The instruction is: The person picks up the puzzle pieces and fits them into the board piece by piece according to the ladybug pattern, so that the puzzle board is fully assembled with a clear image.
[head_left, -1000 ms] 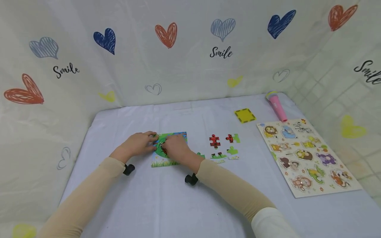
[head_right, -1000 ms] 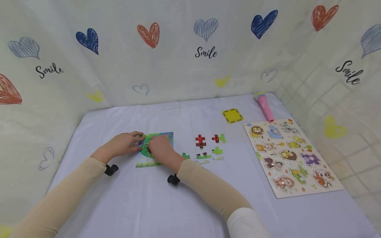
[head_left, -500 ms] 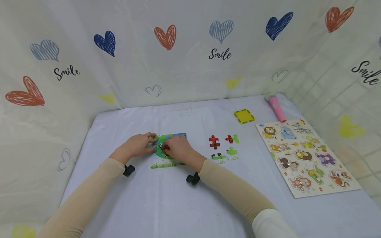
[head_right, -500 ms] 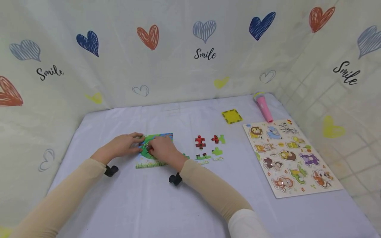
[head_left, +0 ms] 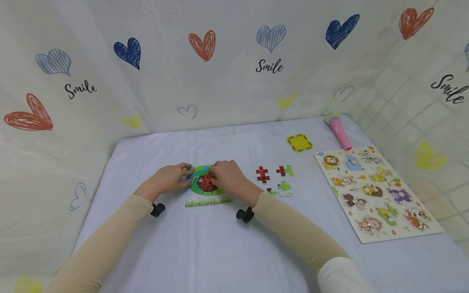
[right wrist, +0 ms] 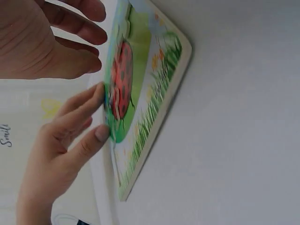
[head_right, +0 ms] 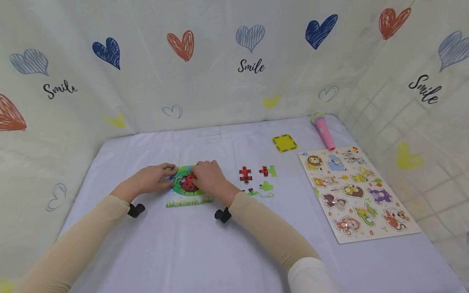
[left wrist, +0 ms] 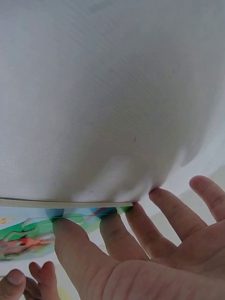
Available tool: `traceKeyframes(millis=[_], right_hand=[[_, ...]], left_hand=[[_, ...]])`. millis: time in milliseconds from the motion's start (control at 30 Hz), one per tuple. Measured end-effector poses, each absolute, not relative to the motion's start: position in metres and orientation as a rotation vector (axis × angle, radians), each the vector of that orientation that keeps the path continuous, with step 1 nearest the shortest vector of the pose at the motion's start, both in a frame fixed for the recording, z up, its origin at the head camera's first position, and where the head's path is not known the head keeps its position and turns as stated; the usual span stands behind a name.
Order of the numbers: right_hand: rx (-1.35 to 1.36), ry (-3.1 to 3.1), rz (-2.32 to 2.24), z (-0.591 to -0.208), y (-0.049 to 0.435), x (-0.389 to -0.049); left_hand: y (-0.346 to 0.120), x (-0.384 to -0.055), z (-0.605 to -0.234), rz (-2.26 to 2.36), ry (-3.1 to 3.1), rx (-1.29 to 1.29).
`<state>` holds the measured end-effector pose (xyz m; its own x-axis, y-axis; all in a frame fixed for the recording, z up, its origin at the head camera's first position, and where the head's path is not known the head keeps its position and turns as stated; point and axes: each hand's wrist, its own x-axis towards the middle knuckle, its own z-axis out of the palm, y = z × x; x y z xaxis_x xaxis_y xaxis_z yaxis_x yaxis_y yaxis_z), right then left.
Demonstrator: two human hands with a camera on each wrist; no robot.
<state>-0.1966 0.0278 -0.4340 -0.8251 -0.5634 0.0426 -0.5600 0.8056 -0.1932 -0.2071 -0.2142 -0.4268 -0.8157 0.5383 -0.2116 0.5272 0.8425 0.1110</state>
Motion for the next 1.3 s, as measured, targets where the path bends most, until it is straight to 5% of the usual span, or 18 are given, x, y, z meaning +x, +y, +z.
traceKeyframes(millis=[1300], right_hand=[[-0.656,3.026,-0.066,-0.417,0.147,-0.196]], left_hand=[[-0.218,-0.209,-0.426,0.049,2.774,0.858]])
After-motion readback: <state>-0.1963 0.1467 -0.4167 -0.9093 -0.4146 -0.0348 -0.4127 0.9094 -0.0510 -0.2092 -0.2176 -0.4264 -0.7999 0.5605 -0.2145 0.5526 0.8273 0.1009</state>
